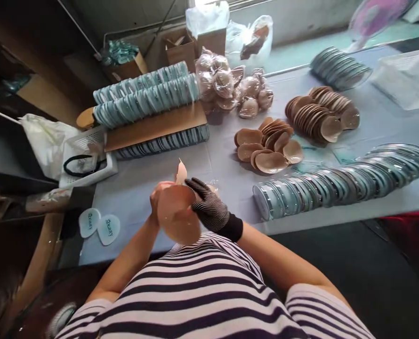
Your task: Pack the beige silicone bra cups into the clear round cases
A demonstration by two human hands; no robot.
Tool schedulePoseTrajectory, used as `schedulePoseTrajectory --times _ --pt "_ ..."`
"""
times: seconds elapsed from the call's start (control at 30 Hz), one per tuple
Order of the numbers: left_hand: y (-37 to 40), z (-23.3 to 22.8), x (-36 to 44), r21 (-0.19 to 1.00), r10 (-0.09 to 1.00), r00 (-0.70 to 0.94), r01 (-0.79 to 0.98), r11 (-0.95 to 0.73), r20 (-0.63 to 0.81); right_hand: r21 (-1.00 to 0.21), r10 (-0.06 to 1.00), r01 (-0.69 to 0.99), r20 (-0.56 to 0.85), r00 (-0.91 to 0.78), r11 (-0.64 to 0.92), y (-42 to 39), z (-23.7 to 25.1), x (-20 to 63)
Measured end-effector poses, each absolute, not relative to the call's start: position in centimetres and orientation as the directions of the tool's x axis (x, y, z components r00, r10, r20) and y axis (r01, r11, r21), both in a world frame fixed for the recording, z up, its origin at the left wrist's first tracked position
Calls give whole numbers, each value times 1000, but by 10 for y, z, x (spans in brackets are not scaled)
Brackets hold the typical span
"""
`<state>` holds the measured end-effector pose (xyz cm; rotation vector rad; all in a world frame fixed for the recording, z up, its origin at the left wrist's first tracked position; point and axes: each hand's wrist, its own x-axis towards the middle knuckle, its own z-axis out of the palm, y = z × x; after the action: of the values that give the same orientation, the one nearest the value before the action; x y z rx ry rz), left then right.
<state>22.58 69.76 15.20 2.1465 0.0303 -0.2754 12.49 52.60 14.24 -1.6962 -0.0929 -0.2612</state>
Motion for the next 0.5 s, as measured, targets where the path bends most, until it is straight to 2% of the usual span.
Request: schedulePoseTrajectory --times 0.07,0.13,0.17,0.23,0.27,0.37,0.5 --pt "706 135 231 867 -196 978 -159 -472 73 -988 -91 72 60 994 135 521 130 116" --pt "711 119 232 803 -329 860 -493 -335 390 -943 35 -64 -56 998 325 521 114 112" --pt "712 113 231 744 -370 784 -606 -281 498 -931 104 -114 -82 991 348 523 105 111" --pt "712 105 229 666 -394 704 -701 -254 591 -956 182 -123 -76 980 265 530 86 115" --pt "711 104 228 647 -386 695 -714 -268 607 -980 179 -84 -51 982 183 535 77 118" --pt "705 108 227 626 -355 711 -703 -339 607 -992 29 86 84 996 -87 550 60 132" --pt "696 119 230 578 -334 714 -697 -424 615 -880 -198 198 306 931 -431 559 56 154"
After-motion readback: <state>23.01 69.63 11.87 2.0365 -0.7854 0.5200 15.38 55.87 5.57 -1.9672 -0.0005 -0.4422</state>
